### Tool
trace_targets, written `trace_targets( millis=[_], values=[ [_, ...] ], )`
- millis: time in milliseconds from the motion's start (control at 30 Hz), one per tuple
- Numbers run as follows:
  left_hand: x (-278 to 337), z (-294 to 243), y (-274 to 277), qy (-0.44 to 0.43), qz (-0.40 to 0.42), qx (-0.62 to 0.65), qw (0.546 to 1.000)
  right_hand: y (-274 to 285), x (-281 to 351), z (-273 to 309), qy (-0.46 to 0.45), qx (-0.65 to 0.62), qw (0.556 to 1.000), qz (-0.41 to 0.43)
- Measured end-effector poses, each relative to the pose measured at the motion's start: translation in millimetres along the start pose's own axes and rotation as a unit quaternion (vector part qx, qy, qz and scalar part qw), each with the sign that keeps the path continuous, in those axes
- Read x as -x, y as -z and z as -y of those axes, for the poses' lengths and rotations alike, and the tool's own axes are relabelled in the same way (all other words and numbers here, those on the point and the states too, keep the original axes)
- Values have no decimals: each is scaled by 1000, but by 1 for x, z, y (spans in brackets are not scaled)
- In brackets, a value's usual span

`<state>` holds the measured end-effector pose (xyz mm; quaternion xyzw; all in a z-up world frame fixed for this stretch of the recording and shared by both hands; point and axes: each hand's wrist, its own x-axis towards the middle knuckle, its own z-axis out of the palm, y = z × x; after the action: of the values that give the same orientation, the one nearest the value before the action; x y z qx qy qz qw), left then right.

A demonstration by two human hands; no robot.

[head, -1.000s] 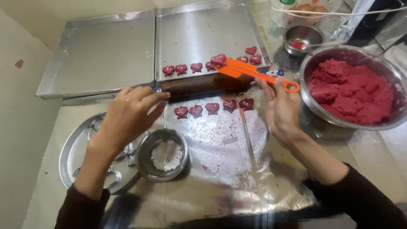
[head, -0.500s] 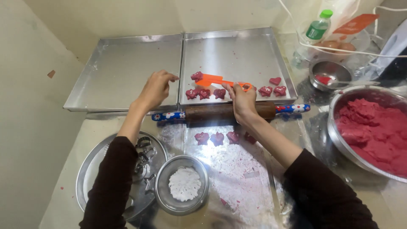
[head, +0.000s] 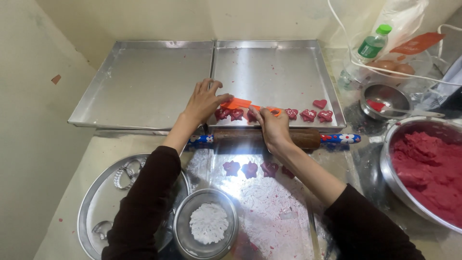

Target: Arranging heart-shaped dough pieces on a baking tray and dipping them in flour

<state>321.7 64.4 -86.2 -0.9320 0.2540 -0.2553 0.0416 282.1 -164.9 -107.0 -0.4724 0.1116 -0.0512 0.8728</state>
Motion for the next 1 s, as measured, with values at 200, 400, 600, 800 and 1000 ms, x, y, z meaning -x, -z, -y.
trace_targets(
  millis=[200,400,600,800,1000],
  values=[
    [-5,8,-30,-26,-2,-54,998,0,2,1,-15,3,1000,-11],
    [-5,13,-38,-39,15,-75,996,-4,16,18,-18,-10,1000,-5],
    [-8,16,-41,-64,19,-92,994,22,-9,-2,-33,-22,999,-12],
    [-6,15,-37,-58,38,-87,994,24,17,39,-24,-33,999,-23],
    [-3,24,-22,120,93,183,971,51,31,80,-28,-46,999,1]
  ],
)
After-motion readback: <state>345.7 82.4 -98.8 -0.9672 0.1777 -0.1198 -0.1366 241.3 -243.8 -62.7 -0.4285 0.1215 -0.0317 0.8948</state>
